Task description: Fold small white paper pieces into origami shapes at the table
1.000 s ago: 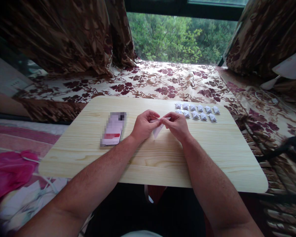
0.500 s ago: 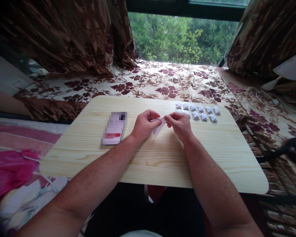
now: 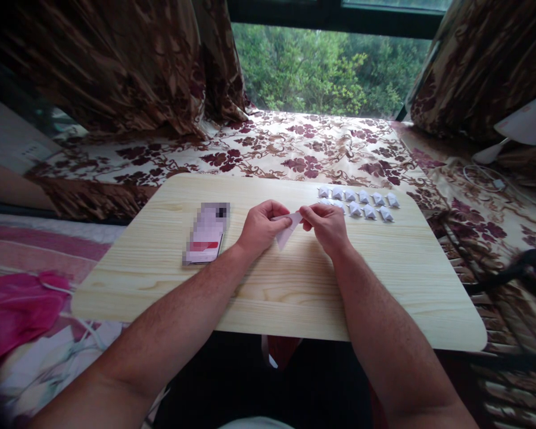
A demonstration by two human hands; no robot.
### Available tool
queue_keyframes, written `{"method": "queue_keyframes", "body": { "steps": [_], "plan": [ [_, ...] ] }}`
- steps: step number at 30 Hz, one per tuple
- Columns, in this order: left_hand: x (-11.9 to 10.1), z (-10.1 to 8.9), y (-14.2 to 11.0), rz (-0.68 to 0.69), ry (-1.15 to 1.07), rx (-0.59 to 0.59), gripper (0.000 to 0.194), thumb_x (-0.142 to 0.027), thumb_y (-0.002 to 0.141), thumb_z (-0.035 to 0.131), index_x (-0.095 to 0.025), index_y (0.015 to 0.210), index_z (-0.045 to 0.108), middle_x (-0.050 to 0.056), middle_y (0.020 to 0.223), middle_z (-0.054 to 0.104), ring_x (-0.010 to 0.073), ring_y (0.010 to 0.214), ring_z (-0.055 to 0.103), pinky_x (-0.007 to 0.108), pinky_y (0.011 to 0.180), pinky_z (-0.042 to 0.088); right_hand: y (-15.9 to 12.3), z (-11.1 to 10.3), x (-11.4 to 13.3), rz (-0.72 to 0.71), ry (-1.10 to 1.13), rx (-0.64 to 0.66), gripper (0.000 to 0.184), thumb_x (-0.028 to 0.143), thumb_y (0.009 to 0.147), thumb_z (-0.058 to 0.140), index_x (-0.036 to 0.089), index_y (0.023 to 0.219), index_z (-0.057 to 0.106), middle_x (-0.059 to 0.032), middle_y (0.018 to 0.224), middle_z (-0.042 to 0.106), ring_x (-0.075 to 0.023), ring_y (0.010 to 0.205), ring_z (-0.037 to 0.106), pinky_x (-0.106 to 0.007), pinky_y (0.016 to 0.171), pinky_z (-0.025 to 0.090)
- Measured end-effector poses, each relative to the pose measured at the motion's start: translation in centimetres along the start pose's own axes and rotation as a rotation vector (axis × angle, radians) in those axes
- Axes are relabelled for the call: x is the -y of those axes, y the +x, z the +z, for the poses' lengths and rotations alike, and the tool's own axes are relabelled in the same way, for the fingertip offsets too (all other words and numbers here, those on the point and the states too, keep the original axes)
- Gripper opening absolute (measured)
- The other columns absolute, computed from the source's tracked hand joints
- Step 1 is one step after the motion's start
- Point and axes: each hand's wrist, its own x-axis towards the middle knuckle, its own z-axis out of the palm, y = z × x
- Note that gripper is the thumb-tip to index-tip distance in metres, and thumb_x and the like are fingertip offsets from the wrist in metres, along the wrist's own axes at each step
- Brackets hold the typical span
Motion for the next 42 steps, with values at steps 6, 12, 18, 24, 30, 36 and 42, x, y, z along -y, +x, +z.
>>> {"method": "queue_keyframes", "body": {
  "steps": [6,12,18,24,30,36,42],
  "plan": [
    [0.06,-0.08,0.12,-0.025,-0.038,-0.016,0.022,-0.026,0.066,0.077,-0.016,0.080,0.065,0.000,0.071,0.068,0.0129,0.062,0.060,0.024,0.058,0.046,-0.14,0.19,0.16,0.012,-0.003,0.048,0.033,0.050,0.076,0.076,0.017,0.072,0.074,-0.0018,0.056,0.063,-0.0124,0.050,0.052,-0.027,0.050,0.041],
    [0.21,-0.03,0.12,-0.027,-0.026,0.006,0.024,-0.032,0.067,0.079,-0.016,0.080,0.066,0.001,0.070,0.066,0.0122,0.061,0.058,0.024,0.056,0.043,-0.14,0.35,0.07,-0.017,0.000,0.019,0.026,0.042,0.075,0.078,0.017,0.069,0.072,-0.0005,0.054,0.062,-0.0113,0.049,0.052,-0.026,0.049,0.040],
    [-0.14,0.01,-0.01,-0.034,0.078,0.000,0.028,-0.041,0.074,0.074,-0.014,0.070,0.066,0.000,0.062,0.061,0.0094,0.055,0.049,0.023,0.051,0.035,-0.20,0.45,0.01,-0.037,-0.011,0.016,0.024,0.039,0.075,0.078,0.017,0.068,0.072,0.0000,0.053,0.062,-0.0107,0.049,0.052,-0.025,0.049,0.040],
    [-0.41,0.05,-0.07,-0.019,0.073,0.003,0.024,-0.035,0.074,0.072,-0.014,0.066,0.063,-0.002,0.060,0.057,0.0084,0.054,0.045,0.022,0.050,0.033,-0.25,0.55,0.05,-0.045,-0.010,0.022,0.021,0.035,0.076,0.077,0.016,0.068,0.073,0.0002,0.053,0.062,-0.0104,0.049,0.052,-0.025,0.050,0.039],
    [-0.46,0.08,-0.10,-0.013,0.050,-0.002,0.021,-0.032,0.073,0.072,-0.015,0.066,0.063,-0.002,0.060,0.057,0.0087,0.054,0.045,0.022,0.051,0.033,-0.23,0.61,-0.05,-0.051,-0.004,0.013,0.020,0.034,0.077,0.076,0.016,0.068,0.073,0.0001,0.053,0.062,-0.0104,0.048,0.052,-0.025,0.050,0.039],
    [-0.53,0.09,-0.18,-0.007,0.065,-0.018,0.021,-0.031,0.073,0.072,-0.015,0.065,0.063,-0.002,0.059,0.055,0.0085,0.054,0.044,0.022,0.050,0.032,-0.26,0.73,-0.23,-0.079,-0.004,0.002,0.019,0.033,0.077,0.076,0.017,0.069,0.073,0.0006,0.053,0.062,-0.0102,0.048,0.051,-0.025,0.049,0.038],
    [-0.61,0.27,-0.12,-0.027,0.048,-0.039,0.023,-0.032,0.072,0.073,-0.015,0.063,0.063,-0.003,0.057,0.054,0.0082,0.054,0.042,0.022,0.051,0.032,-0.23,0.66,-0.32,-0.078,0.009,0.002,0.018,0.032,0.079,0.075,0.017,0.068,0.072,0.0008,0.053,0.061,-0.0103,0.049,0.051,-0.025,0.050,0.038]
  ]
}}
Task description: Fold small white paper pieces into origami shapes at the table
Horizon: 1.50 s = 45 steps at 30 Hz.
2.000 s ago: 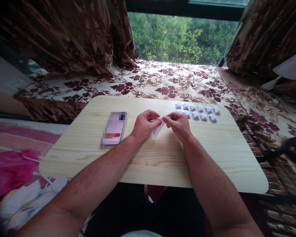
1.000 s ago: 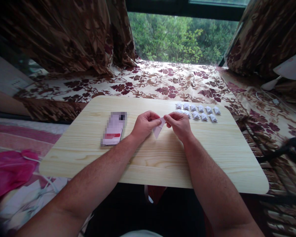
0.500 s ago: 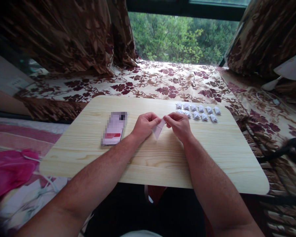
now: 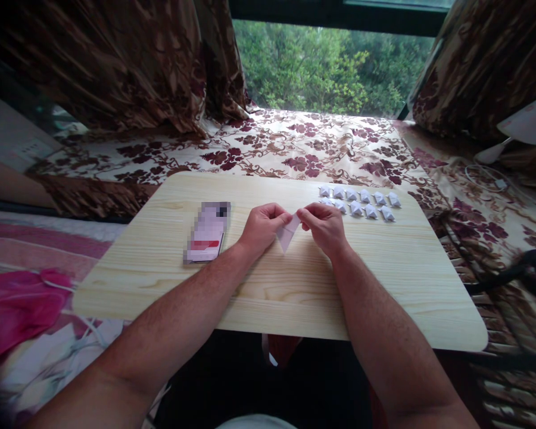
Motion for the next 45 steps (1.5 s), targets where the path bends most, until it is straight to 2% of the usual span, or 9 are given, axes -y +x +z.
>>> {"method": "queue_keyframes", "body": {
  "steps": [7,15,20,27,36,42,45],
  "plan": [
    [0.2,0.0,0.0,0.008,0.053,-0.008,0.027,-0.039,0.074,0.073,-0.014,0.066,0.066,-0.002,0.059,0.056,0.0094,0.055,0.045,0.023,0.053,0.034,0.2,-0.3,-0.1,0.008,0.007,-0.050,0.018,0.031,0.077,0.074,0.017,0.066,0.071,0.0013,0.051,0.060,-0.0104,0.048,0.050,-0.026,0.049,0.037],
    [0.5,0.0,0.3,-0.014,0.035,-0.039,0.024,-0.035,0.071,0.073,-0.015,0.062,0.064,-0.002,0.057,0.055,0.0093,0.054,0.044,0.024,0.052,0.034,0.3,-0.3,-0.1,0.011,-0.030,-0.090,0.018,0.031,0.077,0.074,0.017,0.066,0.072,0.0013,0.050,0.059,-0.0100,0.047,0.049,-0.026,0.049,0.036],
    [1.0,0.0,0.5,-0.032,0.020,-0.047,0.028,-0.039,0.071,0.074,-0.015,0.063,0.064,-0.001,0.058,0.057,0.0096,0.055,0.046,0.024,0.053,0.035,0.4,-0.2,-0.2,0.027,-0.025,-0.105,0.019,0.033,0.076,0.075,0.017,0.066,0.071,0.0014,0.050,0.059,-0.0097,0.046,0.048,-0.025,0.047,0.036],
    [0.8,-0.3,0.4,-0.010,0.037,-0.050,0.034,-0.045,0.075,0.072,-0.016,0.062,0.062,-0.002,0.055,0.055,0.0095,0.052,0.045,0.025,0.052,0.033,0.7,-0.4,-0.5,0.016,-0.038,-0.200,0.024,0.037,0.076,0.074,0.018,0.064,0.069,0.0015,0.049,0.057,-0.0098,0.043,0.047,-0.025,0.044,0.034],
    [0.7,-0.4,0.4,0.017,0.022,-0.039,0.035,-0.046,0.080,0.068,-0.017,0.062,0.060,-0.002,0.053,0.052,0.0093,0.051,0.043,0.025,0.052,0.032,0.7,-0.5,-0.6,0.006,-0.005,-0.209,0.023,0.035,0.077,0.074,0.018,0.062,0.068,0.0015,0.048,0.057,-0.0094,0.043,0.046,-0.025,0.045,0.032],
    [0.9,-0.5,0.4,0.017,0.008,-0.045,0.034,-0.043,0.078,0.071,-0.017,0.060,0.058,-0.003,0.053,0.051,0.0086,0.050,0.043,0.025,0.052,0.032,0.7,-0.5,-0.6,0.013,-0.005,-0.210,0.025,0.039,0.076,0.076,0.018,0.065,0.068,0.0018,0.049,0.057,-0.0097,0.043,0.047,-0.025,0.045,0.033],
    [0.8,-0.5,0.5,0.007,-0.015,-0.056,0.033,-0.044,0.078,0.071,-0.017,0.062,0.060,-0.003,0.053,0.052,0.0088,0.050,0.044,0.024,0.052,0.034,0.7,-0.5,-0.5,0.032,-0.014,-0.151,0.030,0.044,0.077,0.076,0.017,0.067,0.069,0.0011,0.050,0.058,-0.0096,0.044,0.046,-0.025,0.045,0.034]
  ]
}}
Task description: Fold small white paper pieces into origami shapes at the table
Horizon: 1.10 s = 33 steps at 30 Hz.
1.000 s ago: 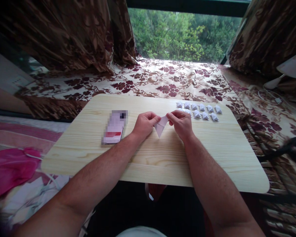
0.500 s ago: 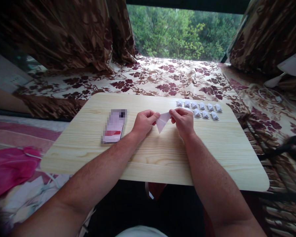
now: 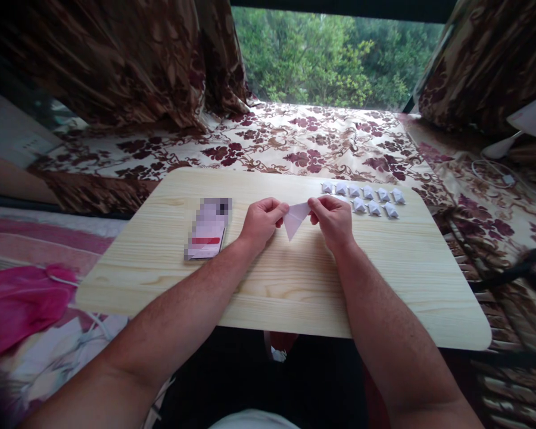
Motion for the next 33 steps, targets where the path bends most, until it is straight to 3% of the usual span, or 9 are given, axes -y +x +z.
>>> {"method": "queue_keyframes", "body": {
  "steps": [4,7,11,20,33],
  "plan": [
    [0.07,0.08,0.14,-0.026,-0.047,-0.033,0.034,-0.047,0.078,0.071,-0.017,0.067,0.062,-0.002,0.054,0.055,0.0091,0.050,0.047,0.023,0.050,0.037,-0.17,0.07,0.19,0.050,0.019,0.151,0.034,0.048,0.078,0.075,0.017,0.066,0.067,0.0003,0.051,0.059,-0.0095,0.046,0.048,-0.024,0.046,0.036],
    [0.11,0.11,0.19,-0.036,-0.075,-0.069,0.038,-0.053,0.078,0.071,-0.017,0.070,0.063,-0.001,0.055,0.058,0.0089,0.048,0.049,0.022,0.047,0.037,-0.23,0.22,0.19,0.082,0.065,0.189,0.028,0.044,0.076,0.077,0.017,0.078,0.070,-0.0002,0.058,0.064,-0.0102,0.048,0.052,-0.024,0.046,0.041],
    [0.02,0.11,0.24,-0.060,-0.103,-0.117,0.042,-0.057,0.076,0.072,-0.016,0.074,0.063,0.000,0.056,0.062,0.0094,0.048,0.054,0.021,0.046,0.039,-0.16,0.38,0.02,0.097,0.068,0.112,0.035,0.039,0.070,0.081,0.018,0.096,0.070,-0.0001,0.068,0.068,-0.0112,0.051,0.056,-0.024,0.046,0.046],
    [-0.11,0.32,0.13,-0.069,-0.119,-0.086,0.035,-0.047,0.076,0.076,-0.014,0.083,0.066,0.003,0.064,0.067,0.0145,0.056,0.067,0.021,0.046,0.046,-0.20,0.34,-0.17,0.002,-0.007,0.041,0.030,0.037,0.069,0.081,0.018,0.089,0.068,0.0014,0.069,0.065,-0.0105,0.053,0.055,-0.024,0.046,0.046],
    [-0.07,0.56,-0.13,-0.097,-0.097,0.005,0.036,-0.044,0.075,0.077,-0.012,0.087,0.069,0.009,0.072,0.073,0.0206,0.063,0.073,0.024,0.049,0.053,-0.67,0.81,-0.19,-0.142,-0.146,-0.030,0.016,0.031,0.072,0.079,0.021,0.081,0.070,-0.0009,0.071,0.067,-0.0131,0.059,0.056,-0.027,0.053,0.046]
  ]
}}
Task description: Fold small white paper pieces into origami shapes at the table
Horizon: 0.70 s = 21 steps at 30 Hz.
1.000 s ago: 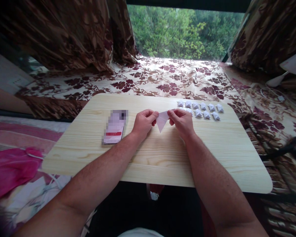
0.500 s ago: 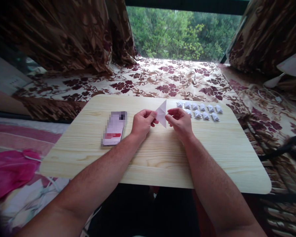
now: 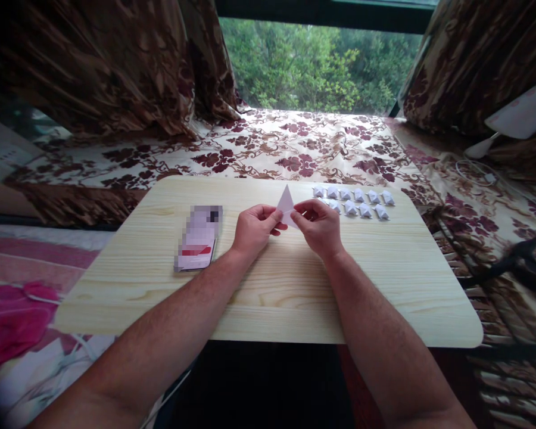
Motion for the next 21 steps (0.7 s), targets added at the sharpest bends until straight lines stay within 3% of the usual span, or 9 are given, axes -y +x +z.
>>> {"method": "queue_keyframes", "body": {
  "steps": [6,11,21],
  "plan": [
    [0.13,0.12,-0.19,0.016,0.018,0.033,0.038,-0.045,0.078,0.074,-0.011,0.096,0.073,0.011,0.077,0.074,0.0219,0.068,0.074,0.026,0.053,0.056,-0.48,0.28,0.34,-0.027,-0.084,-0.002,0.018,0.031,0.075,0.075,0.021,0.088,0.070,-0.0029,0.084,0.070,-0.0138,0.065,0.062,-0.025,0.052,0.050],
    [0.11,0.28,-0.24,0.004,-0.009,0.022,0.033,-0.043,0.081,0.071,-0.011,0.091,0.072,0.011,0.079,0.074,0.0207,0.067,0.074,0.026,0.054,0.057,-0.54,0.38,0.53,-0.034,-0.075,-0.031,0.023,0.028,0.074,0.074,0.021,0.095,0.066,-0.0040,0.099,0.069,-0.0156,0.074,0.068,-0.026,0.056,0.056],
    [0.16,0.47,-0.31,-0.007,-0.034,0.067,0.029,-0.040,0.083,0.068,-0.012,0.087,0.070,0.008,0.077,0.073,0.0206,0.068,0.074,0.026,0.056,0.058,-0.28,0.36,-0.20,-0.068,-0.065,-0.019,0.036,0.025,0.072,0.077,0.023,0.107,0.066,-0.0009,0.088,0.070,-0.0154,0.072,0.069,-0.025,0.056,0.055]
  ]
}}
